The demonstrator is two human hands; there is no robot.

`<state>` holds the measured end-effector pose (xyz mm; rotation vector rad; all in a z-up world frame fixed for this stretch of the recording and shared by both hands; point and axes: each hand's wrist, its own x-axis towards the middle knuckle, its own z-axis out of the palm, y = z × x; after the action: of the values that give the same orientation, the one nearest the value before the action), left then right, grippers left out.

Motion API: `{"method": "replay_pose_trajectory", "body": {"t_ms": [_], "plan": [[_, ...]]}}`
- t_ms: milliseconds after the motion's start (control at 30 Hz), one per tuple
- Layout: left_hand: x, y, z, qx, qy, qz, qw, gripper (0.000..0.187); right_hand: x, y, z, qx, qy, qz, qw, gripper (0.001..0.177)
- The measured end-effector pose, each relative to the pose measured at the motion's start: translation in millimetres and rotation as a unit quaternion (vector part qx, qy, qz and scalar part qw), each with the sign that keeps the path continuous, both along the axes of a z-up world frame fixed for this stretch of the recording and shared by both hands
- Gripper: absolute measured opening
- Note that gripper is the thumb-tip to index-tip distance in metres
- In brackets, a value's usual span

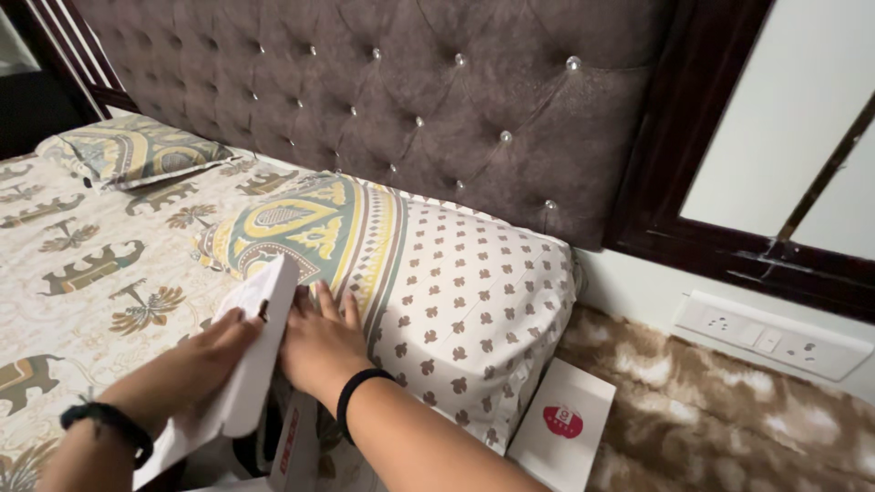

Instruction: The person handles an iron and its box, folds a cloth, and stores a plastic container in a drawer.

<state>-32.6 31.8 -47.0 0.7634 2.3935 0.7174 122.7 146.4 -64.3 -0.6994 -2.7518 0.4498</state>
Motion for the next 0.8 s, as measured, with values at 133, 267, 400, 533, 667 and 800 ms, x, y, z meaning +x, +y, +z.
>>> {"method": "replay_pose_trajectory", "body": {"t_ms": [133,267,400,533,667,800], "plan": [[-37.7,2.1,-51.5,-0.064,0.397,-0.321,0.858,0.062,-3.9,2.5,10.6,-0.141,-0.061,0.020,0.988,0.068],[-25.0,0.3,-39.1,0.015,0.206,-0.174,0.963,0.071,12.7,15.1,7.5,-0.540,0.184,0.050,0.820,0.077],[9.1,5.8,-8.2,-0.037,0.096,-0.061,0.993,0.086,30.9,25.4,-16.3,-0.573,0.214,-0.027,0.791,0.073],[17.0,9.2,-8.9,-0.149,0.224,-0.187,0.945,0.070,30.4,27.3,-47.3,-0.559,0.311,0.029,0.768,0.059],[23.6,-1.8,-2.9,-0.297,0.375,-0.372,0.795,0.047,31.0,26.3,-58.6,-0.536,0.234,-0.007,0.811,0.053],[53.5,-2.1,24.3,-0.324,0.247,-0.262,0.875,0.052,20.1,26.9,-80.7,-0.492,0.306,0.058,0.813,0.043]]}}
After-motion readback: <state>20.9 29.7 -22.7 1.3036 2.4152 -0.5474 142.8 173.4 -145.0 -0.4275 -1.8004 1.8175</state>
